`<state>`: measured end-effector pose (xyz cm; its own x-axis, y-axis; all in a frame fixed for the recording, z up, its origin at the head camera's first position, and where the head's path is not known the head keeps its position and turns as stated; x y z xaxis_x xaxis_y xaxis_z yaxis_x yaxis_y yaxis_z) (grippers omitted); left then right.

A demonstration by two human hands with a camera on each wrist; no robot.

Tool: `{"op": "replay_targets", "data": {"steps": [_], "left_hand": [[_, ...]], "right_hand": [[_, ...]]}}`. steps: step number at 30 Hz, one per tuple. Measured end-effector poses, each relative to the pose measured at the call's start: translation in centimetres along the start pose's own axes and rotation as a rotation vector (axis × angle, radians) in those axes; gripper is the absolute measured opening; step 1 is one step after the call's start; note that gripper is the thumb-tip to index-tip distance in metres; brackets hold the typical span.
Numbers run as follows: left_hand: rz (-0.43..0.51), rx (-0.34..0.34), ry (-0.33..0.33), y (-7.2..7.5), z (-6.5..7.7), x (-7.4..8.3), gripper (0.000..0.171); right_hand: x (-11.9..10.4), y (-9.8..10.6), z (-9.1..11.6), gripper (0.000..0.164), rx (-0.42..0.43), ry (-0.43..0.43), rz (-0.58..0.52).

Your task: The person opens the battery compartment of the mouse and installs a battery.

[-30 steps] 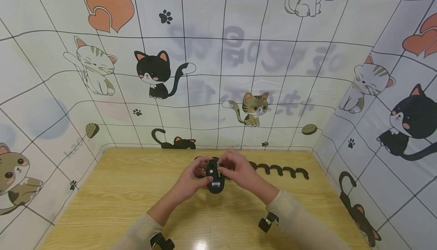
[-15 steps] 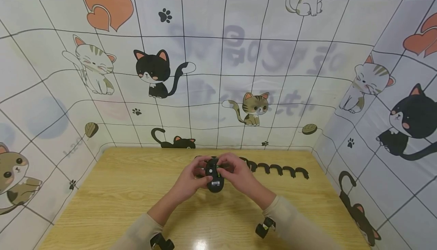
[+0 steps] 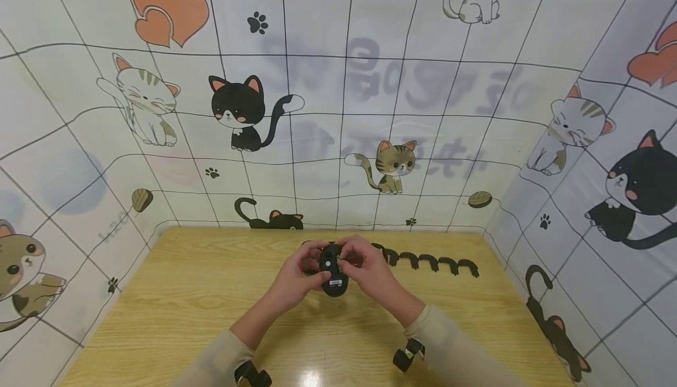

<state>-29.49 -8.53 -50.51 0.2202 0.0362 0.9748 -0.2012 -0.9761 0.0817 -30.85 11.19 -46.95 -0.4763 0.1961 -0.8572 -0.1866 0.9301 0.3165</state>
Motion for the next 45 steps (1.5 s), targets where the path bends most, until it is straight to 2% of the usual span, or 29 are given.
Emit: {"op": "replay_targets", "data": {"steps": [11, 17, 22, 31, 35, 41, 45], "left_hand": [[-0.019, 0.014, -0.005, -0.3, -0.1, -0.5, 0.06], [-0.025, 0.008, 0.009, -0.4, -0.2, -0.6, 0.06], [0.011, -0.01, 0.038, -0.2, -0.2, -0.5, 0.062], [0.067, -0.013, 0.049, 0.3, -0.3, -0.3, 0.061], [0.07, -0.017, 0.056, 0.3, -0.3, -0.3, 0.061], [0.074, -0.008, 0.068, 0.5, -0.4, -0.2, 0.061], [0.079, -0.013, 0.068, 0.5, -0.4, 0.0, 0.062]], "right_hand": [[0.6, -0.1, 0.2, 0.021, 0.059, -0.068, -0.036], [0.7, -0.1, 0.3, 0.022, 0.057, -0.099, -0.039], [0.8, 0.0, 0.5, 0.022, 0.037, -0.095, -0.034], [0.8, 0.0, 0.6, 0.057, -0.112, -0.019, -0.055], [0.6, 0.2, 0.8, 0.072, -0.153, 0.036, -0.011], [0.3, 0.2, 1.1, 0.104, -0.241, 0.114, 0.073], [0.2, 0.0, 1.2, 0.111, -0.269, 0.127, 0.132]]}}
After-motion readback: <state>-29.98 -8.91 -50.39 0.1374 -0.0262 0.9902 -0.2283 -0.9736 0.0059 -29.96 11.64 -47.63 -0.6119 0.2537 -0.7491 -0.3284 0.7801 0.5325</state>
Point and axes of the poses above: each hand's wrist, its own z-axis away from the middle knuckle, its own y-axis out of the back of the hand, x = y × z, the point moved 5 cm from there along -z, towards the middle knuckle, and after that the axes turned 7 degrees about x, right-handed, at the moved point
